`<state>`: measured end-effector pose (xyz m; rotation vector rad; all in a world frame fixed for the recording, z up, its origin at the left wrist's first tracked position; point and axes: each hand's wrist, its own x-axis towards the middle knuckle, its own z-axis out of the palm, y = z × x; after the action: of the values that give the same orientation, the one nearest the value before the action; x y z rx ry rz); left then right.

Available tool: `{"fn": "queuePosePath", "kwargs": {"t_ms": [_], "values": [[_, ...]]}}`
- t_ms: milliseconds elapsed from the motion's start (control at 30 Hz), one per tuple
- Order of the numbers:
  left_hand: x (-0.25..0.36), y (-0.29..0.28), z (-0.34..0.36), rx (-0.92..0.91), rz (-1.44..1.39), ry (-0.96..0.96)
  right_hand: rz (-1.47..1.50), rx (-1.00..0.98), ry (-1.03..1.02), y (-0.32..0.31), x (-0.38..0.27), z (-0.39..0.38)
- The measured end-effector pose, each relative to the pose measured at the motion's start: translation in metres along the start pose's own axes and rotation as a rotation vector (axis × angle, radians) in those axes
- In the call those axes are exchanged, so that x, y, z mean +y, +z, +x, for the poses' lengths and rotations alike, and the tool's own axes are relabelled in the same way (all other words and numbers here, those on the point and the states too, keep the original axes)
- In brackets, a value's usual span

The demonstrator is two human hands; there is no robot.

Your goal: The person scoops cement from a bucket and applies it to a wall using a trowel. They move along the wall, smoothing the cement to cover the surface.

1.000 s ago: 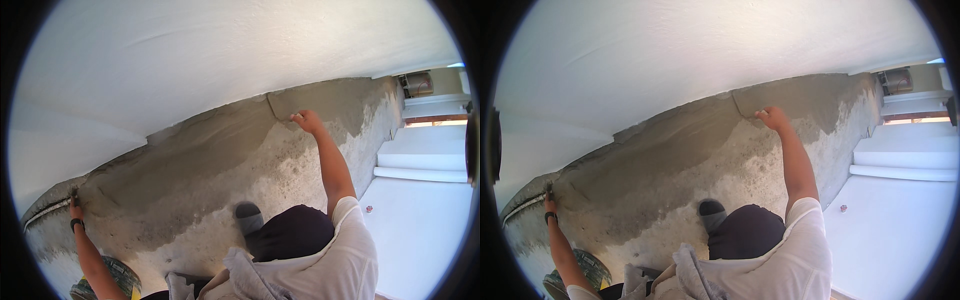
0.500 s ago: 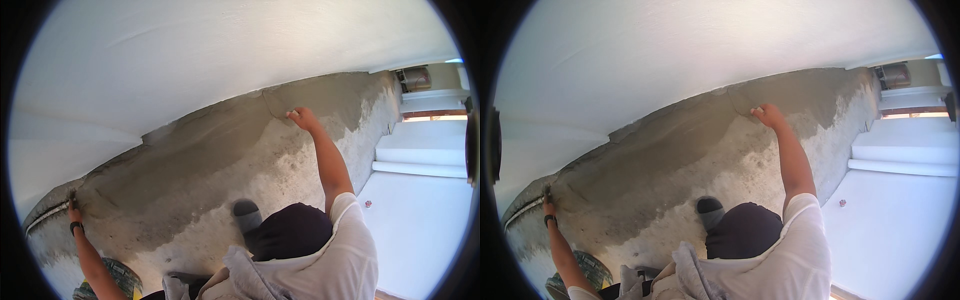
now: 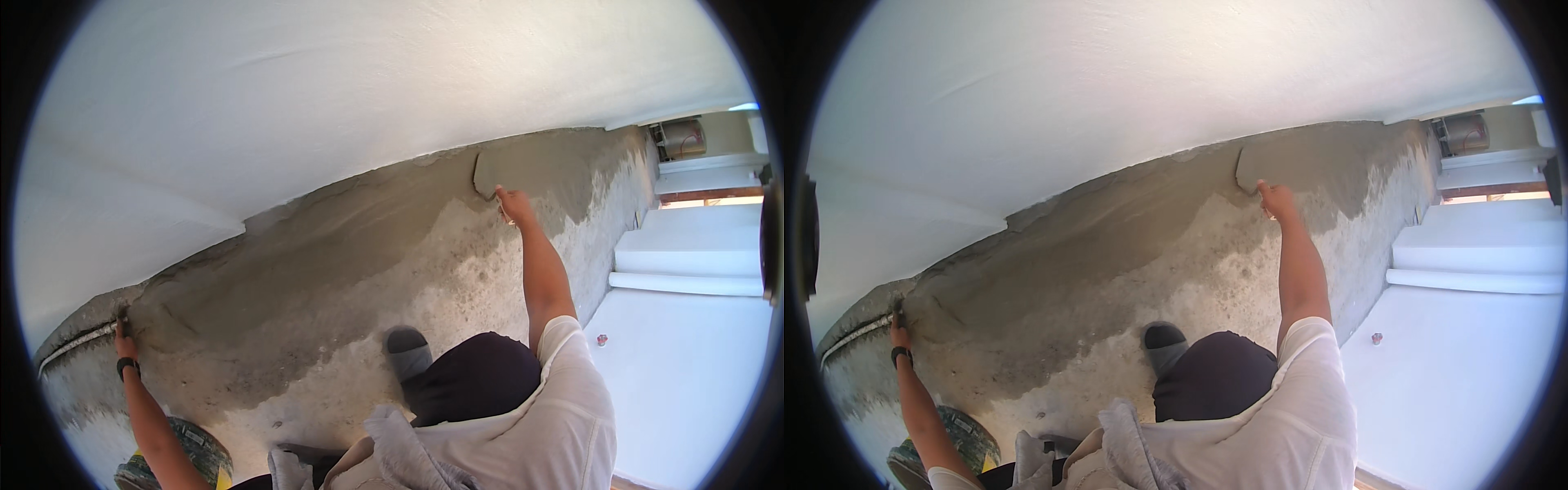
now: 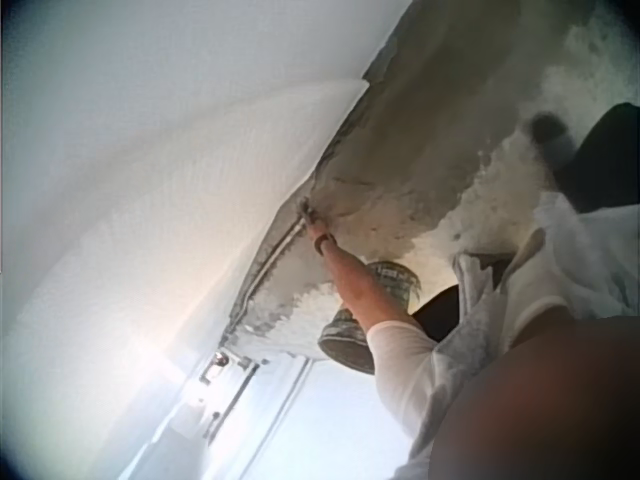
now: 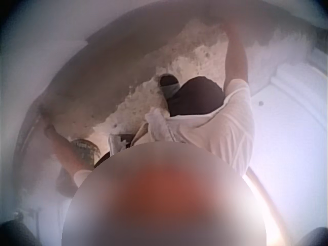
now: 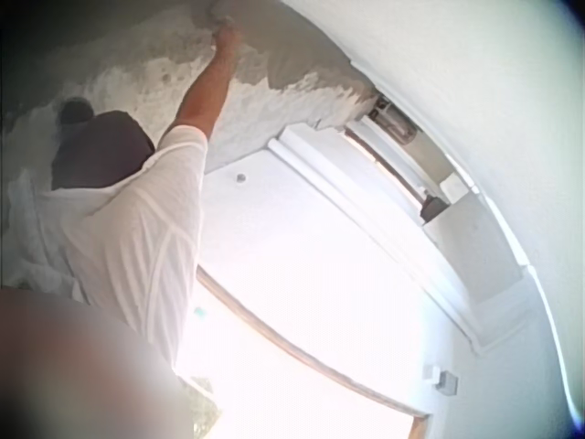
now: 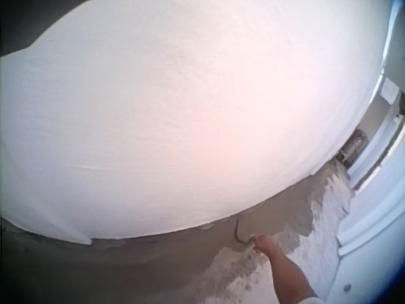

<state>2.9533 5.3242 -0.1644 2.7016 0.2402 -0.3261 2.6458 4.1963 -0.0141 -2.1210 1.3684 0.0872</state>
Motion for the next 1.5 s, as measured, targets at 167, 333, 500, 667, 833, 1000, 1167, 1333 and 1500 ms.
{"fn": "queuePosePath", "kwargs": {"t_ms": [167,333,500,667,833,1000,1167,1333,1500], "values": [[-0.007,0.005,-0.002,-0.034,-0.069,-0.079,-0.14,-0.037,-0.122,0.018,-0.031,-0.007],[-0.006,0.005,0.0,-0.012,-0.058,-0.025,-0.162,-0.101,-0.188,0.035,-0.052,-0.032],[0.003,0.006,-0.004,0.005,-0.019,-0.044,-0.164,-0.153,-0.236,0.047,-0.066,-0.064],[0.012,0.005,-0.007,-0.028,-0.089,-0.033,-0.558,0.065,-0.555,0.046,-0.075,-0.099],[0.012,0.005,-0.006,-0.012,-0.049,-0.016,-0.64,0.214,-0.425,0.033,-0.078,-0.119],[0.015,0.005,-0.008,-0.009,0.02,-0.035,-0.684,0.178,-0.441,0.046,-0.083,-0.103],[0.02,0.002,-0.01,-0.026,-0.015,-0.044,-0.667,0.171,-0.484,0.069,-0.08,-0.084],[0.008,0.007,-0.005,-0.02,-0.067,-0.055,-0.679,0.133,-0.508,0.076,-0.076,-0.082],[0.003,0.009,-0.003,-0.004,0.043,-0.052,-0.662,0.104,-0.647,0.09,-0.091,-0.102]]}}
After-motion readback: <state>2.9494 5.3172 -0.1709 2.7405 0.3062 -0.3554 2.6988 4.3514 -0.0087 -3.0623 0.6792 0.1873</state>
